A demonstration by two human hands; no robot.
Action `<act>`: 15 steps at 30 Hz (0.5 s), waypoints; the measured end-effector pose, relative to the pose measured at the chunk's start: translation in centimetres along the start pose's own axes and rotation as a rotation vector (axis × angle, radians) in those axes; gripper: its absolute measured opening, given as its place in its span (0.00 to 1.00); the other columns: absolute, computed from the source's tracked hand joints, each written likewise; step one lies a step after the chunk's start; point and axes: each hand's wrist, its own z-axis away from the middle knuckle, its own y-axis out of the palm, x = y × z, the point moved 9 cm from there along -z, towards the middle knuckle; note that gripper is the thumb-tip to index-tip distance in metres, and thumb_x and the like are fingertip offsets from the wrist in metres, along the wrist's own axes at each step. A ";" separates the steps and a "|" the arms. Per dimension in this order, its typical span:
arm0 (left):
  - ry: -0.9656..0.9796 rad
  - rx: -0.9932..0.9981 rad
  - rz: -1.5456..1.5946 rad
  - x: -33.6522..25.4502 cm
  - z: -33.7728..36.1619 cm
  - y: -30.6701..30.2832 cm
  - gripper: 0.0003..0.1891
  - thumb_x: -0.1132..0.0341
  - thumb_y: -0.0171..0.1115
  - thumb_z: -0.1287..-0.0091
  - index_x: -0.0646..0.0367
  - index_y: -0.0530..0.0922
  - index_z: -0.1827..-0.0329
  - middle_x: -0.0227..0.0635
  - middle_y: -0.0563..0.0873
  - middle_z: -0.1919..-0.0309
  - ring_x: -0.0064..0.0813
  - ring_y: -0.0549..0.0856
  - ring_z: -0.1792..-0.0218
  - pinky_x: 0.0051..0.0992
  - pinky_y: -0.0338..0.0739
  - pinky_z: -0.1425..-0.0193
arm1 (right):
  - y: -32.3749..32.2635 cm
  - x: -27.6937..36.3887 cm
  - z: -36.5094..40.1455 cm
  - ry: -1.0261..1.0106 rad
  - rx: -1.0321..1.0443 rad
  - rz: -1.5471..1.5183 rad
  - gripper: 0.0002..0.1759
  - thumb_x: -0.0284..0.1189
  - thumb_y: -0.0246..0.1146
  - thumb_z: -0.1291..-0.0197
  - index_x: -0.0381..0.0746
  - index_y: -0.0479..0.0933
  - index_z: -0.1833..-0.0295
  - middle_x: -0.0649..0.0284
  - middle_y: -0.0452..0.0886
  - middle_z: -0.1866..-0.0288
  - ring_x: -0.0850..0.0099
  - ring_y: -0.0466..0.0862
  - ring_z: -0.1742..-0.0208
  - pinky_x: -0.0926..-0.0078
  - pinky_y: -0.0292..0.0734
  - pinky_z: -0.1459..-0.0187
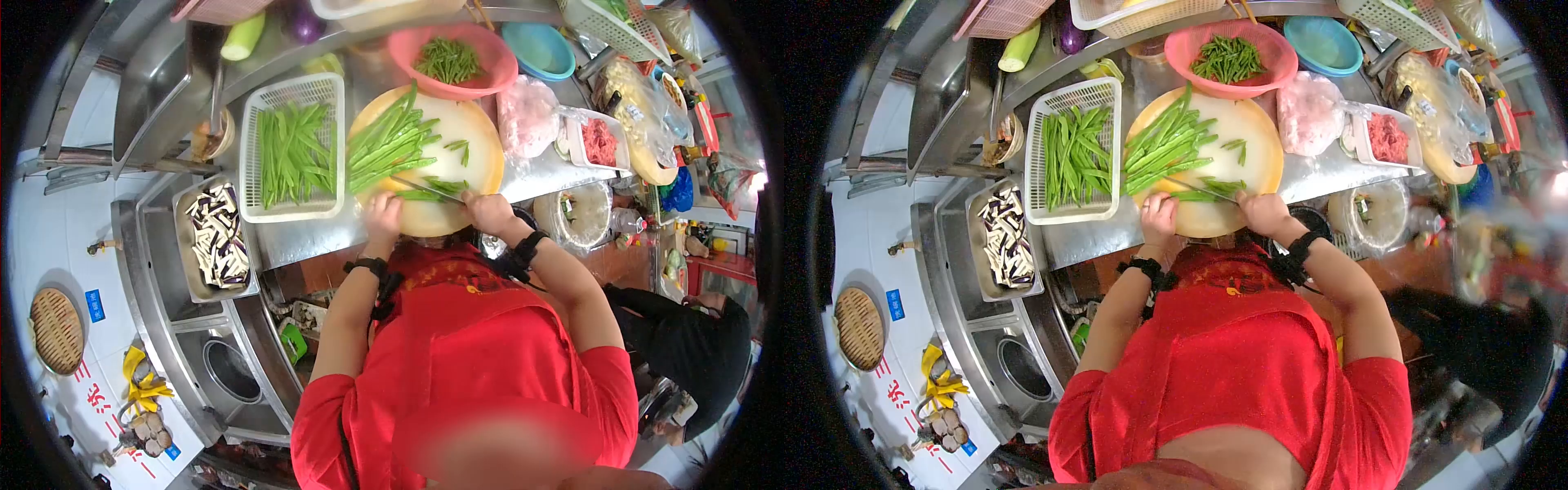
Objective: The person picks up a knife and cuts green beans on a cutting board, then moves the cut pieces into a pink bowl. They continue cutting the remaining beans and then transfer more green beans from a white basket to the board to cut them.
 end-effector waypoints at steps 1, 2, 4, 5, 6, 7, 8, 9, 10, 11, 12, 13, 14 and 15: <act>0.003 0.001 0.000 0.0 0.1 0.0 0.05 0.71 0.62 0.49 0.55 0.80 0.68 0.34 0.80 0.63 0.38 0.79 0.64 0.34 0.74 0.63 | -0.7 0.0 0.3 -0.029 -0.050 -0.002 0.14 0.40 0.53 0.38 0.39 0.69 0.58 0.55 0.80 0.79 0.56 0.82 0.77 0.58 0.76 0.76; 0.004 0.003 0.001 0.0 0.0 0.0 0.06 0.71 0.63 0.49 0.55 0.80 0.68 0.34 0.80 0.63 0.39 0.78 0.64 0.34 0.74 0.63 | -1.6 0.1 0.5 -0.059 -0.101 0.000 0.15 0.40 0.54 0.38 0.38 0.70 0.60 0.54 0.79 0.80 0.56 0.81 0.79 0.59 0.76 0.78; -0.003 0.003 0.002 -0.1 -0.1 0.1 0.06 0.72 0.63 0.49 0.56 0.80 0.68 0.35 0.80 0.63 0.39 0.78 0.64 0.34 0.74 0.63 | -2.6 0.3 1.0 -0.049 -0.112 -0.041 0.15 0.40 0.54 0.38 0.38 0.70 0.60 0.54 0.79 0.80 0.56 0.81 0.79 0.59 0.76 0.77; -0.008 0.002 0.006 -0.3 -0.2 0.1 0.06 0.72 0.63 0.49 0.56 0.80 0.68 0.35 0.79 0.63 0.39 0.78 0.64 0.34 0.74 0.63 | -2.8 0.3 1.2 -0.036 -0.120 -0.085 0.15 0.40 0.54 0.38 0.38 0.70 0.60 0.54 0.79 0.80 0.55 0.81 0.79 0.59 0.76 0.77; -0.013 0.004 0.011 -0.5 -0.1 0.0 0.06 0.73 0.62 0.50 0.56 0.80 0.68 0.35 0.79 0.63 0.39 0.78 0.64 0.34 0.74 0.62 | -1.9 0.4 1.0 -0.038 -0.113 -0.085 0.15 0.40 0.54 0.38 0.38 0.70 0.60 0.54 0.79 0.80 0.55 0.81 0.79 0.59 0.76 0.77; -0.018 0.005 0.012 -0.5 0.0 0.0 0.06 0.73 0.62 0.50 0.56 0.80 0.68 0.35 0.79 0.63 0.39 0.78 0.64 0.34 0.74 0.62 | -0.3 0.4 0.5 -0.040 -0.100 -0.061 0.15 0.40 0.54 0.38 0.38 0.70 0.60 0.54 0.79 0.80 0.56 0.81 0.78 0.58 0.76 0.77; -0.012 0.008 0.013 -0.6 0.0 0.0 0.06 0.73 0.62 0.49 0.56 0.80 0.68 0.35 0.79 0.63 0.40 0.78 0.64 0.34 0.74 0.62 | 0.1 0.6 0.2 -0.040 -0.088 -0.038 0.15 0.40 0.54 0.38 0.38 0.70 0.60 0.53 0.79 0.80 0.56 0.81 0.78 0.58 0.76 0.76; -0.001 0.005 0.012 -0.6 -0.3 0.0 0.06 0.74 0.62 0.49 0.56 0.80 0.68 0.35 0.79 0.63 0.40 0.78 0.64 0.35 0.74 0.62 | 0.0 0.4 -0.1 -0.040 -0.093 -0.037 0.15 0.40 0.54 0.38 0.38 0.70 0.60 0.53 0.79 0.80 0.56 0.81 0.78 0.58 0.76 0.76; 0.002 0.000 0.009 -0.5 -0.5 0.1 0.06 0.74 0.62 0.49 0.56 0.80 0.68 0.35 0.79 0.63 0.40 0.78 0.64 0.35 0.74 0.62 | -0.2 0.1 -0.4 -0.051 -0.100 -0.041 0.15 0.40 0.54 0.38 0.38 0.70 0.61 0.53 0.79 0.80 0.56 0.82 0.78 0.58 0.76 0.76; -0.003 0.012 0.016 -0.6 -0.3 0.1 0.07 0.74 0.62 0.49 0.56 0.80 0.67 0.36 0.79 0.63 0.40 0.78 0.64 0.35 0.74 0.62 | -0.9 0.4 -0.2 -0.058 -0.102 -0.049 0.15 0.40 0.53 0.38 0.38 0.70 0.61 0.53 0.79 0.80 0.56 0.82 0.77 0.57 0.76 0.76; -0.008 0.022 0.024 -0.6 -0.3 0.2 0.07 0.74 0.62 0.49 0.56 0.80 0.67 0.36 0.79 0.63 0.40 0.78 0.63 0.35 0.74 0.62 | -1.6 0.5 0.1 -0.056 -0.103 -0.049 0.15 0.40 0.53 0.38 0.38 0.70 0.61 0.53 0.79 0.80 0.56 0.82 0.77 0.57 0.76 0.76; -0.009 0.020 0.025 -0.6 -0.4 0.2 0.07 0.74 0.62 0.49 0.56 0.80 0.67 0.36 0.79 0.63 0.40 0.78 0.63 0.35 0.74 0.62 | -2.3 0.4 0.6 -0.045 -0.089 -0.060 0.15 0.41 0.53 0.38 0.38 0.70 0.62 0.53 0.79 0.80 0.56 0.82 0.78 0.57 0.77 0.75; -0.007 0.024 0.028 -0.9 -0.5 0.1 0.07 0.74 0.62 0.49 0.57 0.80 0.67 0.36 0.79 0.63 0.41 0.78 0.63 0.35 0.74 0.61 | -2.7 0.4 1.0 -0.036 -0.073 -0.070 0.15 0.41 0.53 0.38 0.38 0.70 0.62 0.52 0.79 0.80 0.56 0.82 0.78 0.57 0.77 0.75; -0.006 0.030 0.030 -1.1 -0.4 0.1 0.07 0.73 0.62 0.49 0.57 0.80 0.66 0.37 0.79 0.63 0.41 0.77 0.63 0.35 0.74 0.61 | -2.3 0.4 0.9 -0.038 -0.067 -0.068 0.15 0.41 0.53 0.38 0.38 0.70 0.62 0.52 0.79 0.80 0.56 0.82 0.78 0.57 0.77 0.75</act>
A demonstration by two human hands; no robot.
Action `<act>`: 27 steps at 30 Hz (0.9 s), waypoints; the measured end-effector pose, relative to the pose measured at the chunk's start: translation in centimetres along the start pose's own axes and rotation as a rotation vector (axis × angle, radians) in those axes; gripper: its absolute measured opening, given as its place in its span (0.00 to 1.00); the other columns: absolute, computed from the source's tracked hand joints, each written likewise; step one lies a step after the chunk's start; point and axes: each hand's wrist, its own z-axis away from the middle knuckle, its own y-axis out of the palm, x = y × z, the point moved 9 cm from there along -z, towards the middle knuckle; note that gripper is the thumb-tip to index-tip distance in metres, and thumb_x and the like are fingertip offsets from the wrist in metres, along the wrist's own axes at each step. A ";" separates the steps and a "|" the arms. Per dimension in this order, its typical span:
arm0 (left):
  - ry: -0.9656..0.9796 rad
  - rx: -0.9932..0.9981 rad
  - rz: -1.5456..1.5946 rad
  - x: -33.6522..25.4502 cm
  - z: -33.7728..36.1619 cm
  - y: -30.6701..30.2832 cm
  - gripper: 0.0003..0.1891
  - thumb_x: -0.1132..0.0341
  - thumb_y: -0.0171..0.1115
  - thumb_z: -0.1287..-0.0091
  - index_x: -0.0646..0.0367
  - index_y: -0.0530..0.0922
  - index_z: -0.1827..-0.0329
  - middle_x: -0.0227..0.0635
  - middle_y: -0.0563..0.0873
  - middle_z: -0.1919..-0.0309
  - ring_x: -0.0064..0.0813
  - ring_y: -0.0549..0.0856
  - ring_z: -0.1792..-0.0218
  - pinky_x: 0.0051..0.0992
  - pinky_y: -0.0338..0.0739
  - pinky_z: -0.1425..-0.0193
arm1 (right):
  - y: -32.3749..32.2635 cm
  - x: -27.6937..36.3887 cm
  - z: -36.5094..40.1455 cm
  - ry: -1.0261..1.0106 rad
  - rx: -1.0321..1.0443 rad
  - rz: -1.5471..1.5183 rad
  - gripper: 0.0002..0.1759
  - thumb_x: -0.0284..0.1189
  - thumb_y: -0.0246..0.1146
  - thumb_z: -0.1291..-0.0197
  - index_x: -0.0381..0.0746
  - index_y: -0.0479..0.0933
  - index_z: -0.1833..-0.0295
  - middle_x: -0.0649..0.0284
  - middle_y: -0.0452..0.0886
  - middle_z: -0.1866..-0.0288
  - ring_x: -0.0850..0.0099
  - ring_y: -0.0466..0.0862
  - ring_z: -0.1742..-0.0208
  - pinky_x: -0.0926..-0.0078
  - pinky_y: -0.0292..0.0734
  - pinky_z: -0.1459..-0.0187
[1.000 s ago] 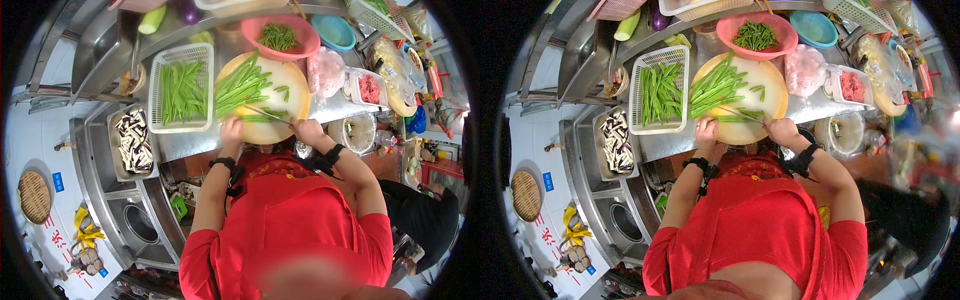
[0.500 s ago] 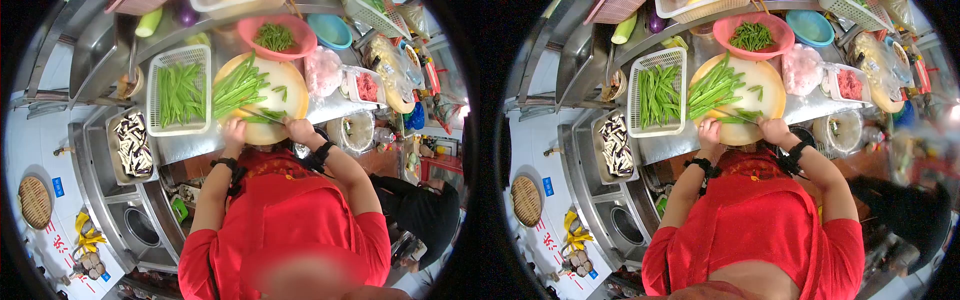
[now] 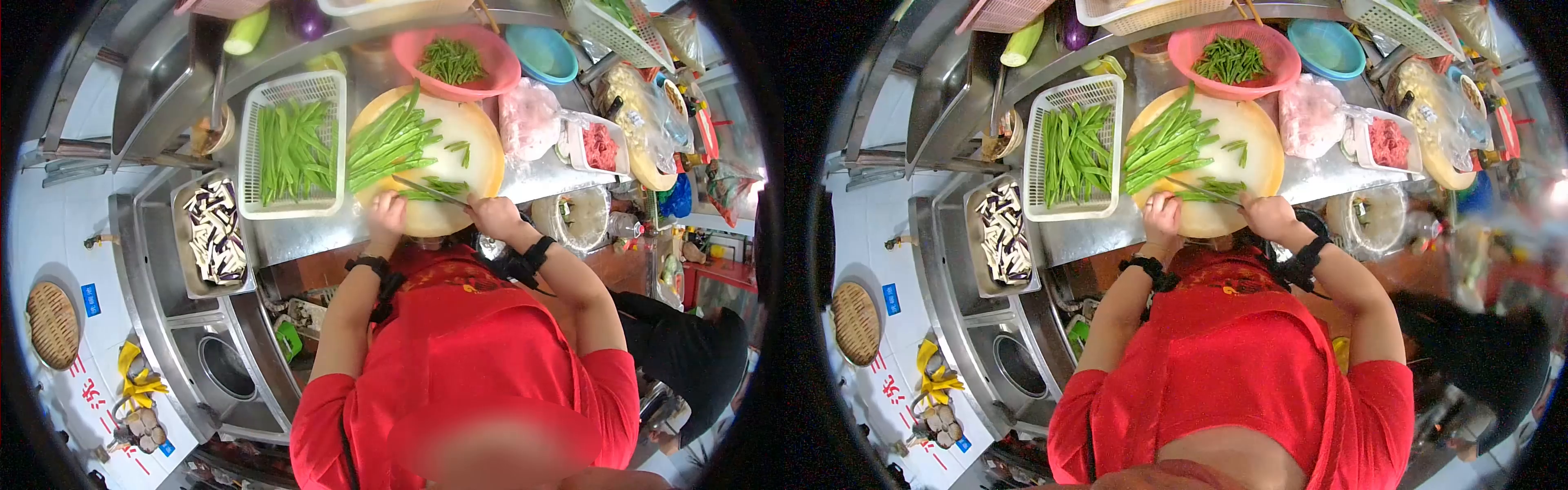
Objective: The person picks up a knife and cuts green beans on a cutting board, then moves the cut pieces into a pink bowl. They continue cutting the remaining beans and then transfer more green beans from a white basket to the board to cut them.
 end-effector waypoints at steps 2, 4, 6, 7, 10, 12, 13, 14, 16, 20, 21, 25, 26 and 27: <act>-0.003 0.016 0.005 0.0 0.0 0.4 0.07 0.73 0.62 0.48 0.57 0.80 0.66 0.37 0.79 0.63 0.41 0.77 0.63 0.35 0.74 0.60 | 1.2 0.1 -0.1 -0.008 -0.015 -0.008 0.16 0.41 0.53 0.38 0.38 0.70 0.62 0.53 0.79 0.80 0.56 0.82 0.78 0.57 0.77 0.75; 0.004 0.033 0.006 0.1 0.0 0.5 0.07 0.73 0.62 0.48 0.58 0.80 0.66 0.38 0.79 0.63 0.41 0.77 0.62 0.35 0.74 0.60 | 2.5 0.0 -0.8 -0.008 0.009 0.040 0.16 0.41 0.52 0.37 0.38 0.70 0.60 0.54 0.80 0.79 0.56 0.82 0.77 0.58 0.77 0.75; 0.011 0.014 0.040 0.4 0.0 0.3 0.06 0.73 0.62 0.46 0.58 0.80 0.66 0.38 0.79 0.62 0.41 0.78 0.62 0.35 0.74 0.59 | 2.1 0.2 -1.1 -0.009 0.026 0.086 0.16 0.41 0.51 0.37 0.38 0.69 0.58 0.55 0.80 0.79 0.57 0.82 0.77 0.60 0.76 0.75; 0.016 0.014 0.037 0.6 0.3 0.4 0.06 0.73 0.62 0.46 0.58 0.80 0.66 0.38 0.79 0.62 0.41 0.78 0.62 0.35 0.74 0.59 | 1.4 0.1 -0.9 -0.022 0.020 0.057 0.16 0.41 0.52 0.37 0.38 0.69 0.58 0.55 0.80 0.79 0.57 0.82 0.77 0.60 0.77 0.75; -0.071 -0.065 0.029 1.8 1.1 0.1 0.05 0.71 0.64 0.46 0.58 0.80 0.67 0.37 0.80 0.62 0.40 0.79 0.60 0.35 0.73 0.56 | 0.2 0.6 -0.6 -0.042 -0.001 0.008 0.16 0.41 0.52 0.37 0.38 0.69 0.58 0.54 0.80 0.79 0.57 0.82 0.76 0.60 0.77 0.74; -0.070 -0.021 0.011 1.6 1.0 0.2 0.05 0.71 0.65 0.46 0.59 0.80 0.67 0.37 0.80 0.62 0.40 0.79 0.60 0.35 0.74 0.56 | 0.8 0.9 -0.5 -0.042 -0.012 -0.016 0.16 0.42 0.52 0.38 0.38 0.69 0.59 0.53 0.80 0.78 0.57 0.82 0.76 0.59 0.77 0.74; -0.068 -0.016 0.013 1.6 1.4 0.3 0.05 0.71 0.65 0.46 0.59 0.80 0.67 0.37 0.80 0.62 0.40 0.79 0.60 0.35 0.74 0.56 | 2.1 0.9 -0.9 -0.036 0.003 0.011 0.16 0.42 0.52 0.37 0.38 0.69 0.59 0.53 0.80 0.78 0.56 0.82 0.76 0.59 0.77 0.74; -0.064 -0.020 0.012 1.7 1.3 0.5 0.05 0.71 0.65 0.46 0.58 0.80 0.67 0.37 0.80 0.63 0.40 0.79 0.60 0.35 0.74 0.56 | 2.3 0.9 -1.3 -0.032 0.013 0.042 0.16 0.42 0.52 0.37 0.38 0.69 0.59 0.53 0.80 0.78 0.56 0.82 0.75 0.59 0.77 0.73; -0.055 -0.030 0.007 2.0 1.2 0.6 0.05 0.71 0.65 0.46 0.58 0.80 0.67 0.37 0.80 0.63 0.41 0.79 0.60 0.35 0.74 0.57 | 1.8 0.6 -1.3 -0.038 0.001 0.007 0.16 0.41 0.52 0.38 0.38 0.69 0.59 0.53 0.80 0.78 0.56 0.83 0.75 0.59 0.77 0.74; -0.047 -0.031 0.002 1.8 1.0 0.5 0.04 0.72 0.64 0.46 0.58 0.80 0.67 0.37 0.80 0.64 0.41 0.80 0.61 0.35 0.75 0.57 | 0.1 0.9 -0.3 -0.031 0.009 -0.024 0.14 0.40 0.53 0.38 0.39 0.70 0.60 0.53 0.81 0.77 0.56 0.83 0.75 0.59 0.77 0.74; -0.063 -0.031 0.007 1.8 1.2 0.5 0.04 0.72 0.64 0.46 0.59 0.80 0.67 0.37 0.81 0.64 0.41 0.80 0.61 0.35 0.75 0.57 | 0.7 0.9 -0.5 -0.031 0.013 -0.024 0.14 0.40 0.53 0.38 0.39 0.70 0.60 0.53 0.81 0.77 0.56 0.83 0.75 0.59 0.77 0.74; -0.053 -0.057 0.016 1.7 0.8 0.2 0.04 0.72 0.64 0.45 0.59 0.80 0.68 0.37 0.81 0.65 0.41 0.80 0.61 0.35 0.75 0.56 | 2.6 1.2 -1.5 -0.012 0.031 0.069 0.15 0.40 0.52 0.37 0.38 0.70 0.60 0.53 0.81 0.76 0.56 0.83 0.75 0.59 0.77 0.74; -0.057 -0.045 0.019 1.9 1.0 0.1 0.04 0.72 0.64 0.45 0.59 0.80 0.68 0.37 0.81 0.64 0.41 0.80 0.61 0.35 0.74 0.56 | 2.2 1.5 -1.6 -0.003 0.020 0.083 0.14 0.39 0.52 0.38 0.38 0.70 0.60 0.54 0.81 0.76 0.57 0.83 0.74 0.59 0.77 0.74; -0.062 -0.031 0.024 1.9 1.2 -0.1 0.04 0.72 0.64 0.45 0.58 0.80 0.68 0.37 0.81 0.64 0.40 0.80 0.61 0.35 0.74 0.56 | 1.7 1.7 -1.3 -0.003 0.018 0.081 0.14 0.39 0.52 0.38 0.38 0.70 0.60 0.54 0.81 0.76 0.57 0.83 0.74 0.59 0.77 0.74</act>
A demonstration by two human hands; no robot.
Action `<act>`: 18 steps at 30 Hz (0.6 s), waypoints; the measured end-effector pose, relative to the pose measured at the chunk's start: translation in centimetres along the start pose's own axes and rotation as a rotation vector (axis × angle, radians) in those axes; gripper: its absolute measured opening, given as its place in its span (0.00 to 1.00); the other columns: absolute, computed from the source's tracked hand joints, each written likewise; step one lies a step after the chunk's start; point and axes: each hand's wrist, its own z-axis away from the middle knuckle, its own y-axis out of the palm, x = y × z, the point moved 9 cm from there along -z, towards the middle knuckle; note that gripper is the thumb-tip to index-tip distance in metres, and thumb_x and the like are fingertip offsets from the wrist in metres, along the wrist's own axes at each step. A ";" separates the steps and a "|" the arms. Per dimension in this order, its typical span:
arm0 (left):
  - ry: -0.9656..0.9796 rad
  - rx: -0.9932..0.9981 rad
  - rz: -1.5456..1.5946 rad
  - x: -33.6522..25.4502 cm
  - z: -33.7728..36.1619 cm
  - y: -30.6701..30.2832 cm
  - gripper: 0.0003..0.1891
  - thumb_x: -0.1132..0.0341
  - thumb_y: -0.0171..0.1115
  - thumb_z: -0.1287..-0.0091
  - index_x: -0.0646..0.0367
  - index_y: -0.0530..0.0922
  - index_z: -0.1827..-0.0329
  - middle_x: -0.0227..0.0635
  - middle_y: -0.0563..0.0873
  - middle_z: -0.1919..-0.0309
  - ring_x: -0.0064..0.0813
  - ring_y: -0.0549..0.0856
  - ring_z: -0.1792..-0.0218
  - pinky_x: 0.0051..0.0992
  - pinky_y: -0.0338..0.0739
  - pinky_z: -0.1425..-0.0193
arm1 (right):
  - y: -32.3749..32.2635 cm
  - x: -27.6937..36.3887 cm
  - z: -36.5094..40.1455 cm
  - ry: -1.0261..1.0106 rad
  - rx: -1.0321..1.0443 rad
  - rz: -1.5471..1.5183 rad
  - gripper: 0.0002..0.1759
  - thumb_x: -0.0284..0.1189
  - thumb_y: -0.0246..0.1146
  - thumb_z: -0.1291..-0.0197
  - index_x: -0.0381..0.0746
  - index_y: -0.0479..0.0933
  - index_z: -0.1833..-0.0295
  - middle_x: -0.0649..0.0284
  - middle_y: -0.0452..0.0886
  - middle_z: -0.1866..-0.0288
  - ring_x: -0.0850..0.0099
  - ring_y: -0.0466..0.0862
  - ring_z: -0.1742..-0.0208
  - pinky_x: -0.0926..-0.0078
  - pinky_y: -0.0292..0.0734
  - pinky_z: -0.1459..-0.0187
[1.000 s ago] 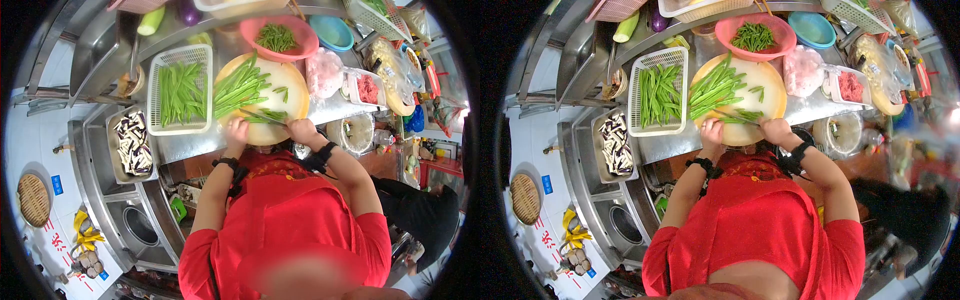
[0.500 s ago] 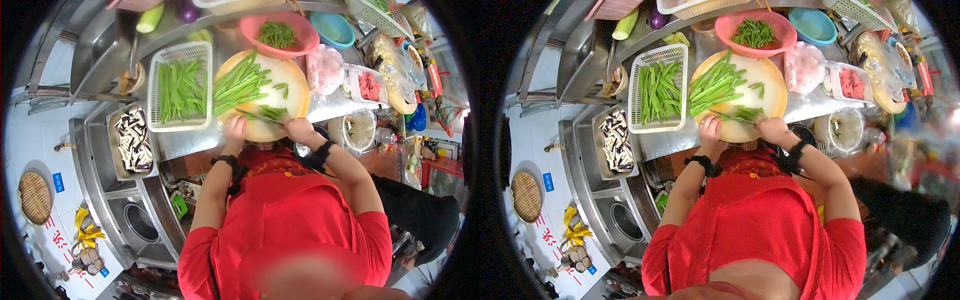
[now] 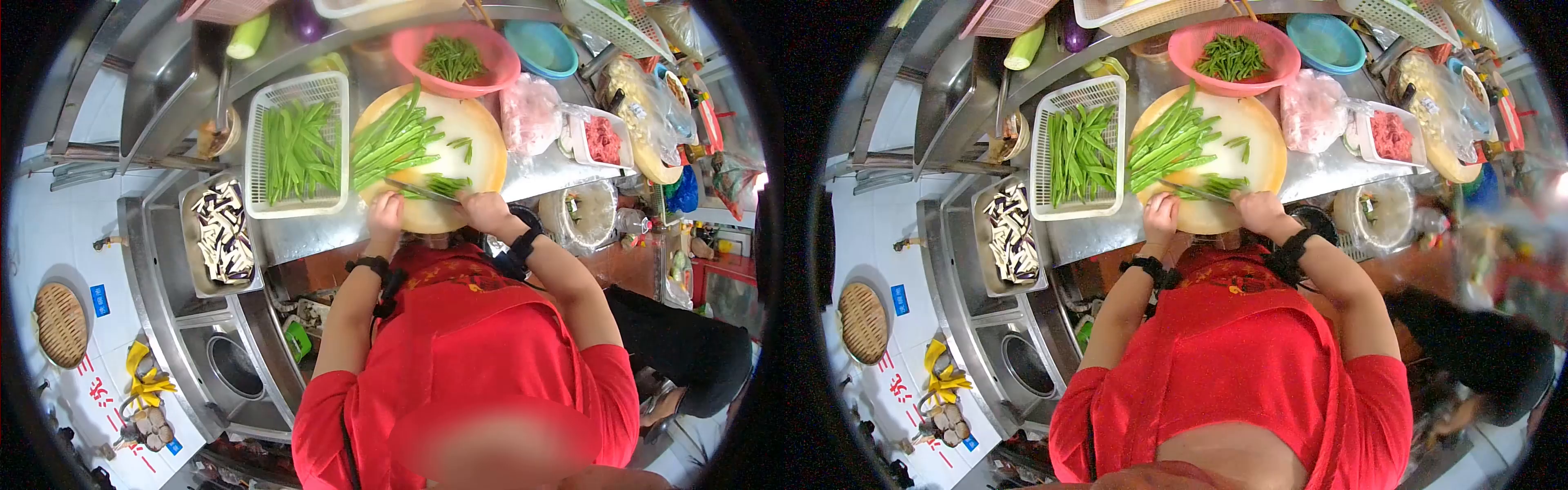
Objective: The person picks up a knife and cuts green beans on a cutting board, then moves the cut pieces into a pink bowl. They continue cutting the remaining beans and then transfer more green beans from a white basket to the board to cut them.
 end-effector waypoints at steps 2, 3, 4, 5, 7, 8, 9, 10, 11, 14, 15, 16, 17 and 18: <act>-0.050 -0.021 0.024 0.3 0.1 -0.9 0.04 0.72 0.64 0.45 0.58 0.80 0.68 0.37 0.81 0.64 0.40 0.80 0.61 0.35 0.74 0.55 | -0.9 -0.1 0.4 -0.003 0.040 -0.071 0.11 0.35 0.53 0.40 0.39 0.70 0.60 0.54 0.82 0.74 0.58 0.84 0.73 0.60 0.78 0.72; -0.106 -0.037 0.051 0.7 0.3 -1.3 0.04 0.72 0.64 0.45 0.58 0.80 0.67 0.37 0.81 0.64 0.40 0.80 0.61 0.35 0.74 0.55 | -0.8 -0.1 0.3 -0.003 0.042 -0.071 0.11 0.35 0.53 0.40 0.39 0.70 0.60 0.54 0.82 0.74 0.58 0.84 0.73 0.60 0.78 0.72; -0.110 -0.033 0.053 0.7 0.2 -1.3 0.04 0.72 0.64 0.45 0.58 0.80 0.67 0.37 0.81 0.64 0.40 0.80 0.61 0.35 0.74 0.55 | -0.7 0.2 0.3 -0.011 0.044 -0.081 0.11 0.35 0.53 0.41 0.39 0.70 0.60 0.55 0.82 0.74 0.58 0.84 0.73 0.60 0.78 0.72; -0.108 -0.033 0.024 0.8 0.1 -1.2 0.04 0.72 0.64 0.45 0.58 0.80 0.67 0.36 0.81 0.64 0.40 0.80 0.61 0.35 0.73 0.54 | -0.5 0.5 0.4 -0.019 0.046 -0.091 0.11 0.35 0.53 0.41 0.39 0.70 0.60 0.55 0.82 0.73 0.58 0.84 0.72 0.60 0.78 0.71; -0.101 -0.036 -0.005 0.8 0.0 -1.2 0.04 0.72 0.64 0.45 0.57 0.80 0.67 0.35 0.82 0.64 0.39 0.80 0.61 0.35 0.73 0.54 | 1.1 0.7 -0.1 -0.020 -0.001 -0.075 0.14 0.39 0.54 0.40 0.38 0.70 0.60 0.54 0.81 0.76 0.58 0.83 0.74 0.60 0.77 0.72; -0.078 -0.041 -0.033 0.6 -0.3 -0.9 0.04 0.71 0.64 0.45 0.57 0.80 0.67 0.34 0.82 0.65 0.39 0.79 0.61 0.34 0.73 0.55 | 0.7 0.8 -0.7 -0.026 -0.056 -0.052 0.17 0.43 0.54 0.39 0.38 0.70 0.61 0.54 0.80 0.78 0.57 0.83 0.76 0.59 0.77 0.74; -0.058 -0.039 -0.062 0.5 -0.3 -0.8 0.04 0.71 0.64 0.45 0.56 0.80 0.67 0.33 0.82 0.65 0.39 0.79 0.62 0.34 0.72 0.55 | 0.7 0.8 -0.7 -0.028 -0.058 -0.052 0.17 0.43 0.54 0.39 0.38 0.70 0.61 0.54 0.80 0.78 0.57 0.83 0.76 0.59 0.77 0.74; -0.057 -0.038 -0.062 0.6 -0.1 -0.8 0.04 0.71 0.64 0.45 0.56 0.80 0.67 0.33 0.82 0.65 0.39 0.79 0.62 0.34 0.72 0.55 | 0.7 0.5 -0.5 -0.015 -0.055 -0.058 0.17 0.43 0.54 0.39 0.38 0.70 0.62 0.53 0.80 0.78 0.57 0.83 0.76 0.59 0.77 0.74; -0.051 -0.039 -0.071 0.7 -0.2 -0.7 0.04 0.70 0.64 0.45 0.56 0.80 0.67 0.33 0.82 0.65 0.38 0.79 0.62 0.34 0.72 0.55 | 0.5 0.2 -0.5 -0.004 -0.054 -0.061 0.18 0.43 0.55 0.39 0.38 0.71 0.62 0.53 0.80 0.78 0.56 0.83 0.75 0.59 0.77 0.73; -0.045 -0.047 -0.066 0.9 -0.2 -0.8 0.04 0.70 0.64 0.45 0.56 0.80 0.67 0.33 0.82 0.65 0.38 0.79 0.62 0.34 0.72 0.55 | 0.0 -0.5 0.4 -0.041 -0.074 -0.102 0.17 0.43 0.55 0.40 0.37 0.71 0.62 0.52 0.79 0.79 0.55 0.82 0.76 0.59 0.77 0.74; -0.039 -0.050 -0.046 0.9 -0.2 -0.9 0.04 0.70 0.64 0.45 0.56 0.80 0.67 0.33 0.82 0.65 0.38 0.79 0.61 0.34 0.72 0.55 | -0.4 -0.3 0.6 -0.047 -0.073 -0.100 0.17 0.43 0.55 0.40 0.37 0.71 0.62 0.52 0.79 0.79 0.55 0.82 0.76 0.59 0.77 0.74; -0.042 -0.053 -0.048 0.9 -0.1 -1.1 0.04 0.70 0.64 0.45 0.56 0.80 0.67 0.33 0.82 0.65 0.38 0.79 0.61 0.34 0.72 0.55 | -0.8 -0.5 0.9 -0.025 -0.077 -0.127 0.18 0.43 0.55 0.40 0.37 0.71 0.63 0.51 0.79 0.79 0.55 0.82 0.76 0.59 0.77 0.74; -0.067 -0.061 -0.031 1.1 -0.1 -1.5 0.04 0.70 0.64 0.45 0.56 0.80 0.67 0.33 0.82 0.64 0.38 0.79 0.61 0.34 0.72 0.55 | -1.3 -0.6 1.2 0.001 -0.080 -0.154 0.18 0.43 0.55 0.40 0.37 0.71 0.63 0.51 0.79 0.79 0.55 0.82 0.76 0.58 0.77 0.74; -0.091 -0.067 -0.013 1.3 0.1 -1.7 0.04 0.69 0.64 0.45 0.56 0.80 0.67 0.33 0.82 0.64 0.38 0.80 0.61 0.35 0.72 0.55 | -1.2 -0.5 1.0 0.001 -0.079 -0.154 0.18 0.43 0.55 0.40 0.37 0.71 0.63 0.51 0.79 0.79 0.55 0.82 0.76 0.58 0.77 0.74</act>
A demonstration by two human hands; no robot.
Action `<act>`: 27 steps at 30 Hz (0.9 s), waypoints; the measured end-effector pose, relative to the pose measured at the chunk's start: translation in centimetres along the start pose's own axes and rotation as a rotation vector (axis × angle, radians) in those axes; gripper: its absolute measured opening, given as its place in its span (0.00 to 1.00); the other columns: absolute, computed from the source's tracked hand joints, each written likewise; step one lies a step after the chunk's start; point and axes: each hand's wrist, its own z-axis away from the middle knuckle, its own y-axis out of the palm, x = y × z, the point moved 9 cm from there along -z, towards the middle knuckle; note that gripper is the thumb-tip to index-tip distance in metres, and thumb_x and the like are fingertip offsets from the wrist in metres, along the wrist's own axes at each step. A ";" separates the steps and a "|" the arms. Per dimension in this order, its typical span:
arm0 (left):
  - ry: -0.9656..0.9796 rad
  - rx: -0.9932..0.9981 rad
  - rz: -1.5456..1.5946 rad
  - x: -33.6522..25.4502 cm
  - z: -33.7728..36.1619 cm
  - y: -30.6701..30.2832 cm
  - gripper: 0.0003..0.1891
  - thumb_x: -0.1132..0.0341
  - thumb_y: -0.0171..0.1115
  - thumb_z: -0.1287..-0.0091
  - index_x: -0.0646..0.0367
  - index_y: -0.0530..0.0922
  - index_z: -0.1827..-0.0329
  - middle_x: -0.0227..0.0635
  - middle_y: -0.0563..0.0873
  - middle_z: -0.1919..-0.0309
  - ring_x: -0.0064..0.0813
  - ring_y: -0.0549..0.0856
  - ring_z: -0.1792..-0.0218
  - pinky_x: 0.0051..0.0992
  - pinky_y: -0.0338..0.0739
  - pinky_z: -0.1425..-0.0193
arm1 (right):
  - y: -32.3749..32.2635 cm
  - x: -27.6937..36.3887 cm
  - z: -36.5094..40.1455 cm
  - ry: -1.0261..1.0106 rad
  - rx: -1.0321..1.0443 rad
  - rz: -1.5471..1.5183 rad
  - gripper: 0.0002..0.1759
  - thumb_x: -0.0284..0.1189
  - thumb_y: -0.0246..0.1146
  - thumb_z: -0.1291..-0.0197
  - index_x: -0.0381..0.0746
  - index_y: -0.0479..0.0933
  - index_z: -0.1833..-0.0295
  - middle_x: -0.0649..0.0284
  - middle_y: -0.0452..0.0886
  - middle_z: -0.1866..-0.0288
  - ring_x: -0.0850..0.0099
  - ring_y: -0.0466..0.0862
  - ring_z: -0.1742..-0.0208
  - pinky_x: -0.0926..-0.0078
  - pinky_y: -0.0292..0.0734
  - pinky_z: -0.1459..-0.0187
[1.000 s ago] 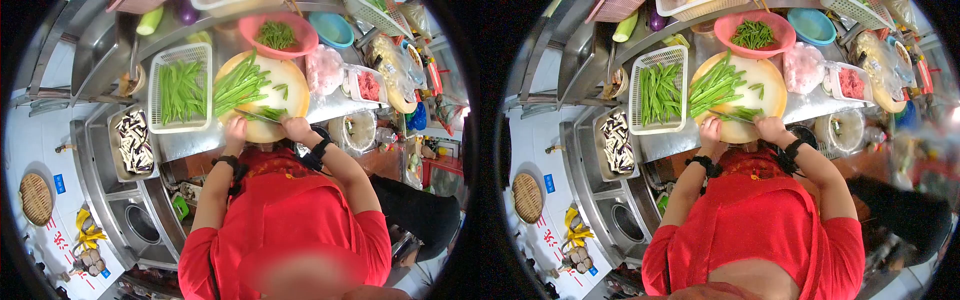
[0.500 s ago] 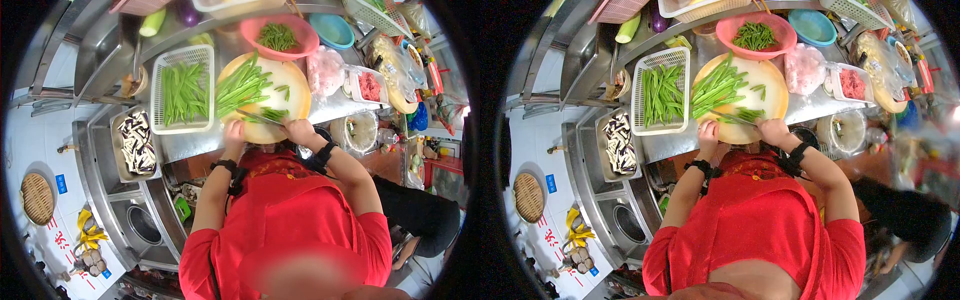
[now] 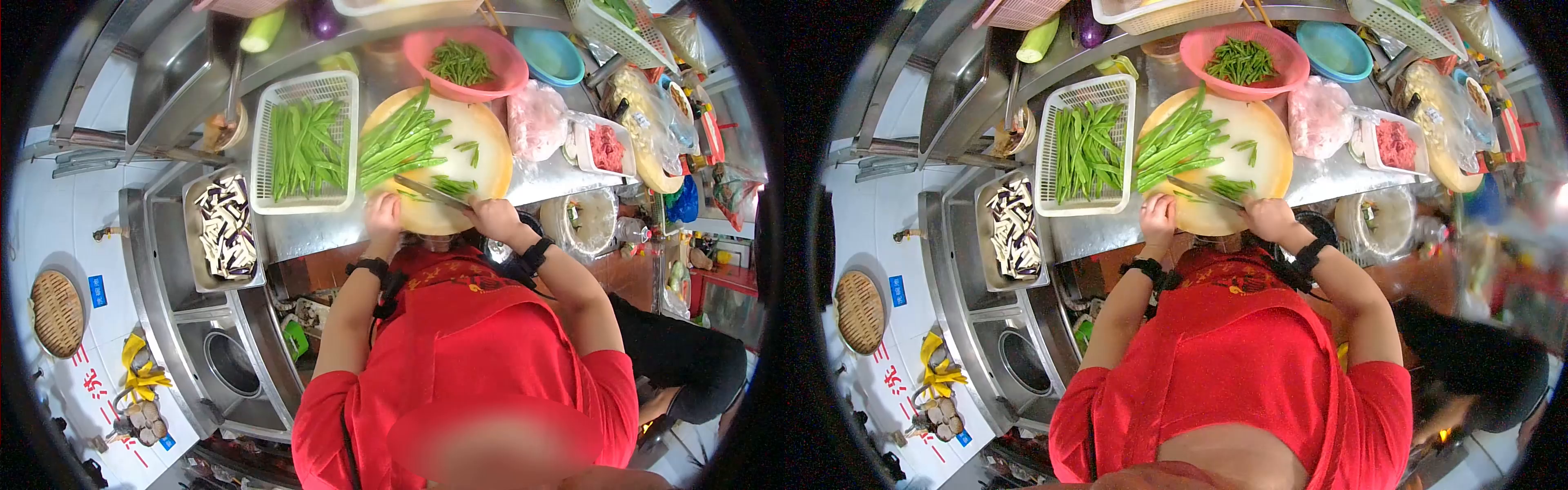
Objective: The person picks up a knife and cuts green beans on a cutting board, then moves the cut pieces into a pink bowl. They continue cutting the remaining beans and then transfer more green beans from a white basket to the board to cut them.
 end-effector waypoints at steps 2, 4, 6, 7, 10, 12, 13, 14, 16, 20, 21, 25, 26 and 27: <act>-0.006 -0.001 -0.016 0.2 0.1 -0.1 0.04 0.69 0.64 0.45 0.56 0.80 0.67 0.33 0.82 0.64 0.37 0.79 0.61 0.35 0.72 0.55 | 1.3 0.8 -0.3 -0.007 0.107 0.041 0.16 0.41 0.52 0.38 0.37 0.70 0.59 0.53 0.82 0.74 0.57 0.84 0.71 0.59 0.78 0.70; -0.007 -0.004 -0.034 0.3 0.2 -0.1 0.04 0.69 0.64 0.45 0.56 0.80 0.67 0.33 0.82 0.64 0.37 0.79 0.61 0.34 0.71 0.54 | 2.5 1.2 -0.7 0.028 0.136 0.095 0.16 0.41 0.52 0.38 0.38 0.70 0.59 0.53 0.82 0.74 0.57 0.84 0.72 0.59 0.78 0.71; -0.011 0.002 -0.051 0.1 -0.2 0.3 0.04 0.68 0.64 0.45 0.56 0.80 0.67 0.31 0.82 0.64 0.36 0.79 0.60 0.34 0.71 0.53 | 2.7 0.9 -1.2 0.055 0.157 0.158 0.16 0.41 0.52 0.38 0.38 0.70 0.59 0.53 0.82 0.74 0.58 0.84 0.72 0.60 0.78 0.71; -0.010 0.002 -0.051 0.0 -0.2 0.4 0.04 0.68 0.64 0.45 0.56 0.80 0.67 0.31 0.82 0.64 0.36 0.79 0.60 0.34 0.71 0.53 | 2.8 0.7 -1.0 0.055 0.155 0.137 0.16 0.41 0.52 0.38 0.38 0.70 0.59 0.53 0.82 0.74 0.58 0.84 0.72 0.60 0.78 0.71; 0.048 0.053 -0.083 -0.8 -0.4 1.3 0.04 0.68 0.64 0.45 0.55 0.81 0.67 0.30 0.82 0.63 0.36 0.79 0.60 0.34 0.71 0.52 | 2.2 0.2 -0.3 0.058 0.144 0.105 0.16 0.41 0.52 0.38 0.38 0.70 0.59 0.53 0.82 0.74 0.58 0.84 0.72 0.60 0.78 0.71; 0.092 0.064 -0.070 -1.2 -0.5 1.7 0.03 0.68 0.64 0.45 0.54 0.82 0.69 0.29 0.82 0.64 0.35 0.79 0.60 0.35 0.71 0.52 | 1.8 -0.2 -0.1 0.061 0.131 0.096 0.16 0.41 0.53 0.38 0.37 0.70 0.58 0.53 0.82 0.74 0.58 0.84 0.72 0.60 0.78 0.71; 0.093 0.063 -0.070 -1.2 -0.5 1.7 0.03 0.68 0.64 0.45 0.54 0.82 0.69 0.29 0.82 0.64 0.35 0.79 0.60 0.35 0.71 0.52 | 2.1 -0.4 -0.1 0.061 0.125 0.068 0.18 0.42 0.53 0.38 0.37 0.70 0.58 0.51 0.81 0.74 0.55 0.83 0.72 0.58 0.78 0.70; 0.090 0.061 -0.061 -1.2 -0.5 1.7 0.03 0.68 0.64 0.46 0.54 0.82 0.69 0.29 0.82 0.64 0.35 0.79 0.60 0.35 0.71 0.52 | 2.4 -0.6 -0.2 0.062 0.118 0.040 0.19 0.43 0.54 0.39 0.36 0.69 0.59 0.50 0.81 0.75 0.53 0.83 0.72 0.56 0.77 0.70; 0.099 0.062 -0.049 -1.3 -0.7 1.6 0.03 0.67 0.65 0.46 0.55 0.82 0.70 0.29 0.82 0.64 0.35 0.79 0.60 0.35 0.71 0.52 | 3.7 -1.2 -0.5 0.056 0.096 0.030 0.19 0.43 0.54 0.39 0.36 0.70 0.59 0.50 0.80 0.75 0.53 0.83 0.72 0.55 0.77 0.70; 0.099 0.147 -0.063 -0.9 -1.2 2.0 0.03 0.68 0.63 0.45 0.56 0.82 0.70 0.30 0.82 0.63 0.36 0.78 0.58 0.34 0.70 0.50 | 1.2 -0.7 -0.2 0.062 0.078 0.016 0.18 0.42 0.55 0.39 0.37 0.71 0.61 0.51 0.81 0.74 0.54 0.83 0.71 0.57 0.77 0.68; 0.104 0.185 -0.074 -0.7 -1.5 1.9 0.04 0.68 0.63 0.45 0.56 0.81 0.68 0.32 0.82 0.61 0.36 0.78 0.56 0.34 0.70 0.49 | 0.0 -0.3 0.1 0.060 0.070 0.018 0.18 0.42 0.55 0.39 0.37 0.71 0.61 0.51 0.81 0.74 0.54 0.83 0.71 0.57 0.77 0.68; 0.090 0.065 -0.166 0.1 -3.7 0.0 0.08 0.68 0.62 0.45 0.57 0.81 0.62 0.34 0.81 0.57 0.37 0.77 0.53 0.34 0.70 0.48 | -1.0 -2.1 1.4 0.187 0.065 -0.053 0.18 0.43 0.54 0.39 0.38 0.72 0.59 0.48 0.80 0.74 0.52 0.82 0.71 0.54 0.76 0.68; 0.088 0.123 -0.215 0.5 -4.1 0.6 0.11 0.68 0.62 0.45 0.57 0.80 0.59 0.35 0.80 0.55 0.38 0.76 0.52 0.34 0.70 0.47 | -0.9 -2.1 1.6 0.158 0.065 -0.035 0.18 0.44 0.54 0.39 0.38 0.72 0.59 0.49 0.80 0.74 0.52 0.82 0.71 0.54 0.76 0.68; 0.086 0.178 -0.264 1.0 -4.4 1.1 0.13 0.67 0.62 0.45 0.57 0.79 0.56 0.36 0.79 0.54 0.39 0.76 0.52 0.35 0.70 0.47 | -0.8 -1.9 1.7 0.126 0.063 -0.015 0.18 0.44 0.54 0.39 0.39 0.72 0.59 0.49 0.80 0.74 0.52 0.82 0.71 0.54 0.76 0.68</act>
